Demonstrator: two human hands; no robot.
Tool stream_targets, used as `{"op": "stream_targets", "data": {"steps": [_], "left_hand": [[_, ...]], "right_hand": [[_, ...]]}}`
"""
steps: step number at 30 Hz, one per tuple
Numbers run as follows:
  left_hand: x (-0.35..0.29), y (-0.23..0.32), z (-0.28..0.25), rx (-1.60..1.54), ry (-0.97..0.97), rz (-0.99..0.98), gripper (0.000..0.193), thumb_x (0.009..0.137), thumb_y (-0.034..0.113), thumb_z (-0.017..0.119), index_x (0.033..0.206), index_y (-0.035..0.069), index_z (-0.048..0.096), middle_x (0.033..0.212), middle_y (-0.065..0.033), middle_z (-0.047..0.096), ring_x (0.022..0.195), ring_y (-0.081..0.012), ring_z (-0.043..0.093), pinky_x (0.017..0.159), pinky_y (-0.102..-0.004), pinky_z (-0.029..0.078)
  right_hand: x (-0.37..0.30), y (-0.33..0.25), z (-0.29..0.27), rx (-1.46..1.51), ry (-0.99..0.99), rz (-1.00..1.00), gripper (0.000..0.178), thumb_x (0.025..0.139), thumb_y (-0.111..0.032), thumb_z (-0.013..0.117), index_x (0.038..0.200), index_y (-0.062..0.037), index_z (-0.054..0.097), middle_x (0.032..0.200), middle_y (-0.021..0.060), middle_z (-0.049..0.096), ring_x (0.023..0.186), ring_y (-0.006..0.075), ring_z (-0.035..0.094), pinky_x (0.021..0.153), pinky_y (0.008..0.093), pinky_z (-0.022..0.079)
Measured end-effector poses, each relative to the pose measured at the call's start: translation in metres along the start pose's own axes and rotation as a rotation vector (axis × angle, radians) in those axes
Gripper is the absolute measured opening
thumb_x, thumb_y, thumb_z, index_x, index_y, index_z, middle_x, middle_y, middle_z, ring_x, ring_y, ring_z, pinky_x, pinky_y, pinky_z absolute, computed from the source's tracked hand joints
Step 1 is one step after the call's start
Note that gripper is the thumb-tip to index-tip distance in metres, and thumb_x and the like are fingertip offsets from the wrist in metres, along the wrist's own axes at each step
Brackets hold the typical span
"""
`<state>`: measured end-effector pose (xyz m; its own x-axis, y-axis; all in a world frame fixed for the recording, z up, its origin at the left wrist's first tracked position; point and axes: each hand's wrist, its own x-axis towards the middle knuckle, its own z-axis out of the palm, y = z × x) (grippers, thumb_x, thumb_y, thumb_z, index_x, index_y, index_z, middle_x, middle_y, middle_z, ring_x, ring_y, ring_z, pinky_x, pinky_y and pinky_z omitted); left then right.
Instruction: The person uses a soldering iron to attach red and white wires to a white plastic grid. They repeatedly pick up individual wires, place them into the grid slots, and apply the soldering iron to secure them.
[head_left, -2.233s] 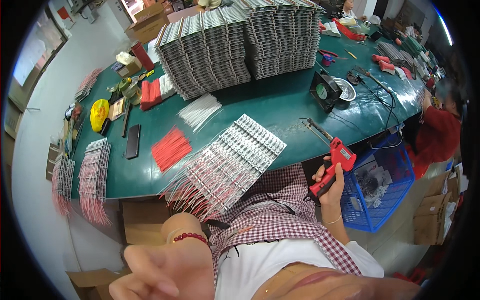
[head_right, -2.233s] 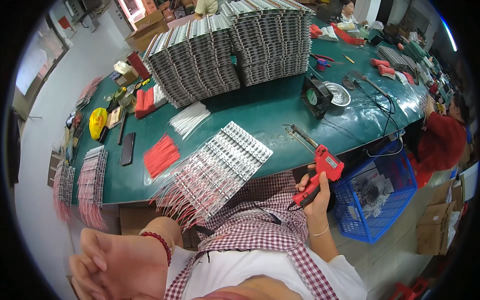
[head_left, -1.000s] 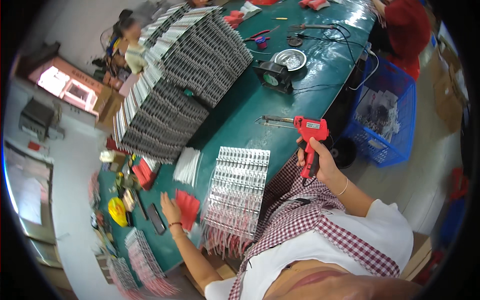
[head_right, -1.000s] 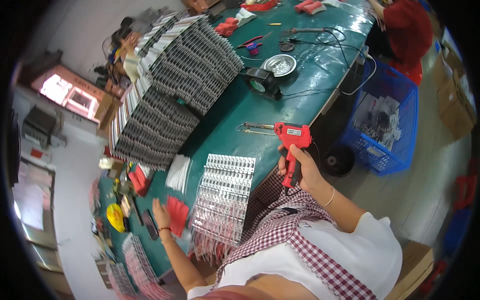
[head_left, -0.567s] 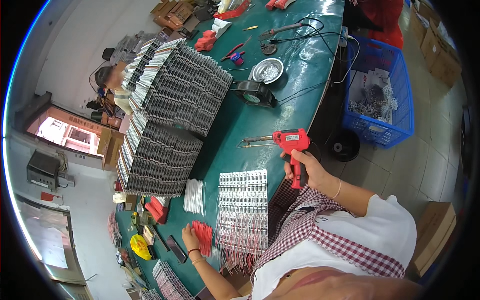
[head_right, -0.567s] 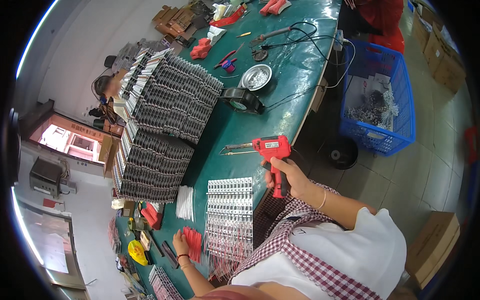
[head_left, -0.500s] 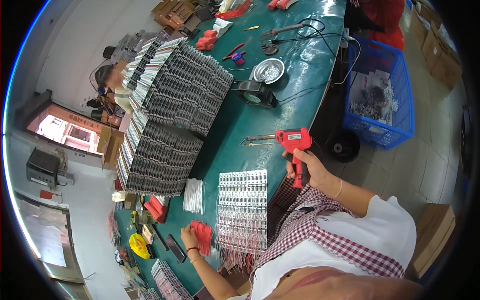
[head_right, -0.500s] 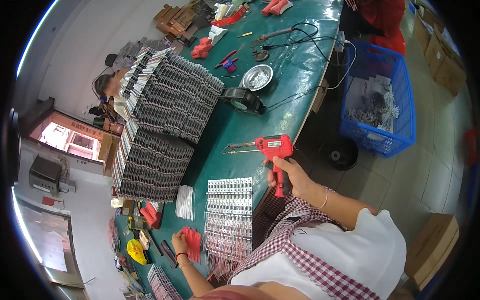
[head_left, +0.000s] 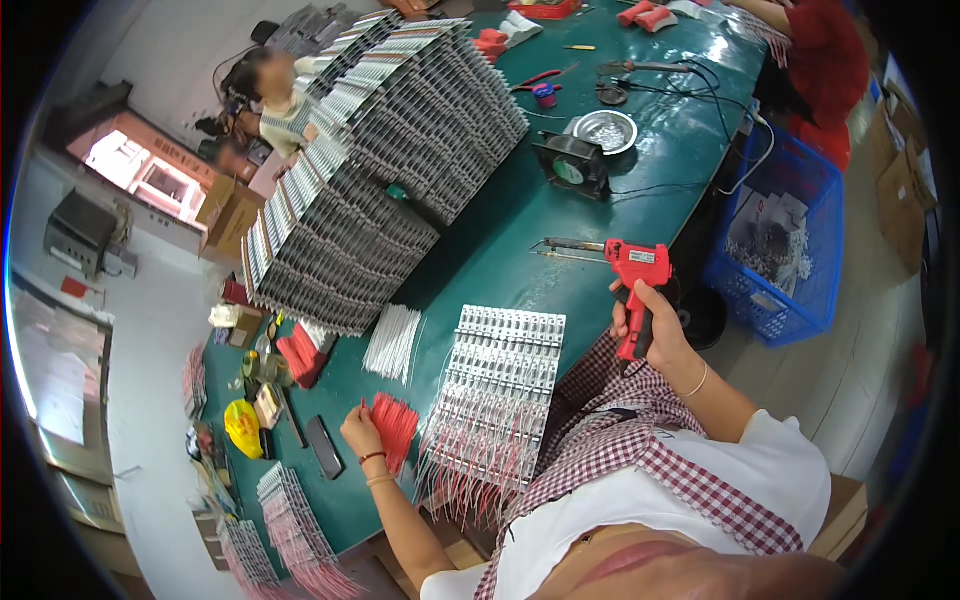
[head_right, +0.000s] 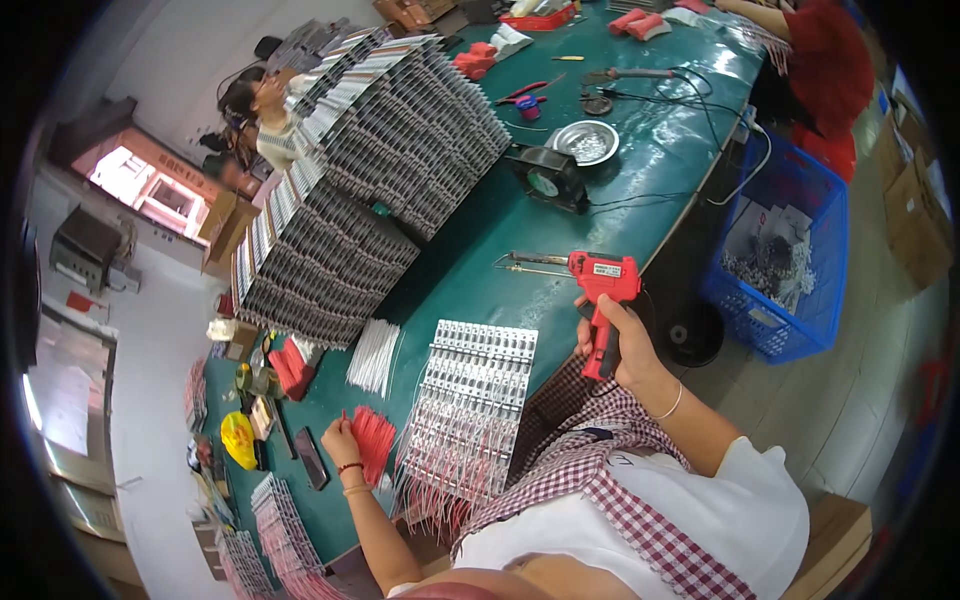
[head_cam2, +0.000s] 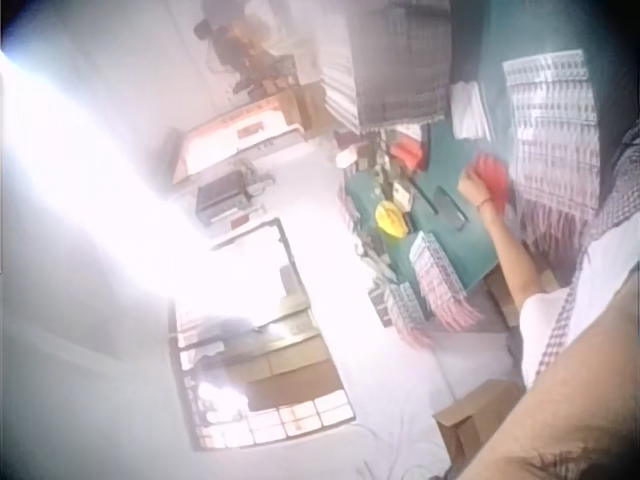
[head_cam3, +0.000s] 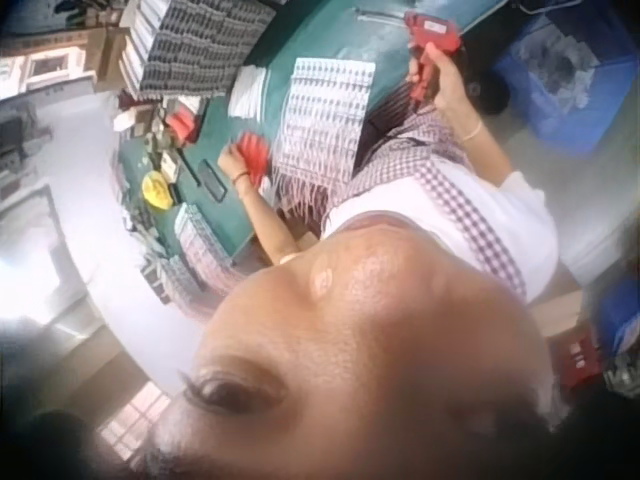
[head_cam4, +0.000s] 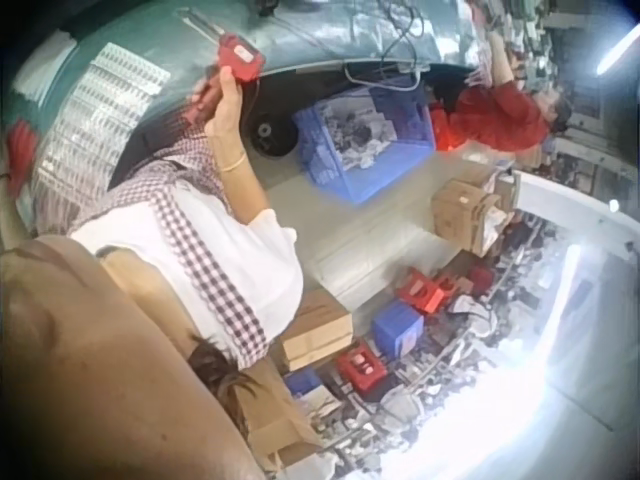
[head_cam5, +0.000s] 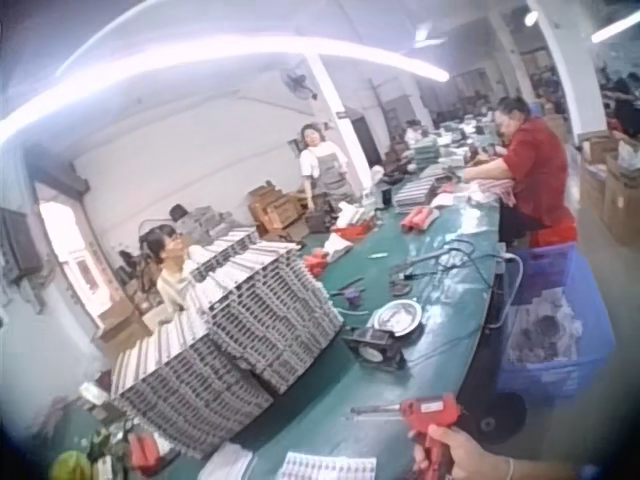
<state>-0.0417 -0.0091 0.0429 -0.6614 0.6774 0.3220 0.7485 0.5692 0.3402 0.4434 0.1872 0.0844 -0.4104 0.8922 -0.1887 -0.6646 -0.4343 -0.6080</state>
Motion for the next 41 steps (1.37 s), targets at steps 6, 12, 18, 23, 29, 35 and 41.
{"op": "stream_targets", "data": {"steps": [6, 12, 18, 23, 29, 35, 41], "left_hand": [[-0.004, 0.026, -0.031, -0.136, 0.299, 0.016, 0.015, 0.087, 0.004, 0.054, 0.096, -0.003, 0.064, 0.078, -0.0171, 0.064, 0.069, -0.0315, 0.062, 0.063, -0.0384, 0.048], [0.003, 0.051, -0.048, -0.538, 0.345, -0.103, 0.017, 0.098, 0.013, 0.045, 0.095, 0.003, 0.058, 0.075, -0.0034, 0.051, 0.066, -0.0132, 0.05, 0.059, -0.0294, 0.043], [-0.005, 0.123, -0.016, -1.384, 0.49, -0.174, 0.018, 0.102, 0.023, 0.038, 0.096, 0.008, 0.047, 0.076, 0.0005, 0.045, 0.064, -0.0079, 0.041, 0.056, -0.0216, 0.036], [-0.019, 0.137, 0.029, -1.183, 0.329, -0.122, 0.019, 0.102, 0.019, 0.039, 0.102, 0.006, 0.052, 0.079, -0.0015, 0.048, 0.07, -0.0093, 0.045, 0.066, -0.0241, 0.041], [-0.023, 0.136, 0.033, -1.05, 0.23, -0.005, 0.021, 0.102, 0.019, 0.04, 0.105, 0.004, 0.055, 0.084, -0.0008, 0.053, 0.078, -0.0084, 0.048, 0.068, -0.0211, 0.04], [-0.025, 0.137, 0.023, -1.375, 0.185, -0.159, 0.02, 0.1, 0.017, 0.045, 0.101, 0.001, 0.056, 0.083, -0.0022, 0.057, 0.075, -0.0091, 0.053, 0.068, -0.0231, 0.045], [-0.013, 0.146, -0.008, -1.494, 0.098, -0.183, 0.028, 0.097, 0.018, 0.051, 0.117, -0.001, 0.058, 0.086, -0.0024, 0.061, 0.074, -0.0058, 0.052, 0.068, -0.0193, 0.043]], "right_hand": [[0.009, 0.003, 0.015, -0.063, -0.032, -0.007, 0.037, 0.095, -0.039, 0.05, 0.108, -0.0044, 0.054, 0.067, 0.0088, 0.058, 0.055, 0.0148, 0.055, 0.06, 0.0308, 0.05], [0.017, 0.008, 0.015, -0.107, 0.004, -0.03, 0.036, 0.097, -0.036, 0.045, 0.107, -0.0022, 0.053, 0.063, 0.0088, 0.055, 0.053, 0.0156, 0.052, 0.057, 0.0305, 0.048], [0.013, 0.015, 0.021, -0.109, -0.054, -0.025, 0.04, 0.098, -0.038, 0.043, 0.112, -0.0017, 0.05, 0.066, 0.0061, 0.053, 0.055, 0.0128, 0.05, 0.06, 0.0289, 0.045], [0.015, 0.016, 0.018, -0.128, -0.105, -0.028, 0.04, 0.099, -0.037, 0.041, 0.114, -0.0012, 0.05, 0.067, 0.007, 0.054, 0.056, 0.0133, 0.05, 0.06, 0.0301, 0.047], [0.018, 0.014, 0.012, -0.134, -0.086, -0.035, 0.04, 0.099, -0.037, 0.041, 0.115, -0.0014, 0.048, 0.066, 0.0083, 0.054, 0.054, 0.0144, 0.05, 0.06, 0.0311, 0.047], [0.024, 0.019, 0.021, -0.118, -0.13, 0.01, 0.04, 0.099, -0.038, 0.041, 0.115, -0.0016, 0.048, 0.066, 0.0079, 0.054, 0.055, 0.0141, 0.05, 0.061, 0.0309, 0.047], [0.027, 0.024, 0.028, -0.178, -0.133, 0.025, 0.045, 0.097, -0.041, 0.045, 0.119, -0.0022, 0.048, 0.066, 0.0065, 0.053, 0.055, 0.0123, 0.05, 0.06, 0.0289, 0.046]]}}
